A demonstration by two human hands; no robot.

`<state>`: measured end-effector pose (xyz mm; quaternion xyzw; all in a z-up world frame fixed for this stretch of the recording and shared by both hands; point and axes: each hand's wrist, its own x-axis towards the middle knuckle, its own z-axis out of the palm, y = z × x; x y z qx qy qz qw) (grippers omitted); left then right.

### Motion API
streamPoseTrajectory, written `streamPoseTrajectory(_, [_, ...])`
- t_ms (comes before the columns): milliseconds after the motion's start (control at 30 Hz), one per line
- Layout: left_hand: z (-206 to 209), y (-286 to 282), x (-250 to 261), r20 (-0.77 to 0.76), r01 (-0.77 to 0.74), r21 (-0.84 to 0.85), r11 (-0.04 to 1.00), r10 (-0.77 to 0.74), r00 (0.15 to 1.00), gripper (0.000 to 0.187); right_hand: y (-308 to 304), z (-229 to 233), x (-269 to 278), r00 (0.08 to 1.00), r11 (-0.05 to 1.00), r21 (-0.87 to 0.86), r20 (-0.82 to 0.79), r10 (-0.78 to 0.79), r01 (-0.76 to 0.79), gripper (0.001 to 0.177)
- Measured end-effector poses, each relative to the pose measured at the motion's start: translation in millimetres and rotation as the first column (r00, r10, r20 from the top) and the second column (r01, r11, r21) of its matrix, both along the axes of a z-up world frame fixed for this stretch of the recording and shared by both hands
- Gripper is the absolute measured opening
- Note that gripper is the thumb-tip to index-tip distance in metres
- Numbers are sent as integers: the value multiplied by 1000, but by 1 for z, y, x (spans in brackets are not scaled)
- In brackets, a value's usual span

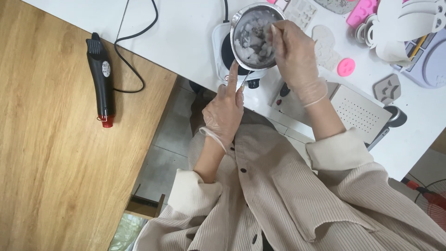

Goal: Melting solid wax flakes in a pot using a stirrer and a heat gun.

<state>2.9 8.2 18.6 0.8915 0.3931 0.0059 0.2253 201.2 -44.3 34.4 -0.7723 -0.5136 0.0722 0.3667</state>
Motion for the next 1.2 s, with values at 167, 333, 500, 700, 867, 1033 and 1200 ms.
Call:
streamPoseTrajectory(167, [-1, 4, -2, -1, 5, 9, 1000, -5, 1000, 69, -9, 24, 3, 990, 1000, -26, 141, 9, -5, 6])
streamPoseTrajectory(333, [-5, -2, -12, 16, -12, 43, 999, 11, 1000, 67, -20, 20, -1, 984, 997, -62, 167, 61, -52, 6])
streamPoseTrajectory(500, [-15, 3, -23, -31, 10, 56, 998, -8, 1000, 69, -15, 35, -13, 993, 999, -34, -121, 11, -16, 11])
streamPoseTrajectory(700, [-14, 11, -30, -45, -8, -8, 1000, 8, 999, 68, -21, 12, -2, 996, 979, -195, -86, 36, -52, 17])
streamPoseTrajectory(867, [-12, 10, -27, -61, -18, -48, 999, 15, 998, 70, -21, 26, -17, 977, 999, -40, -214, 11, -20, 17])
streamPoseTrajectory(1033, [-16, 14, -24, -90, -31, -25, 999, 29, 995, 69, -22, 19, -18, 958, 986, -62, -252, 133, -153, 20])
streamPoseTrajectory(1200, [-7, 15, -21, -143, -18, -73, 997, 7, 990, 67, -28, 34, -30, 975, 995, 91, -215, 48, -28, 21])
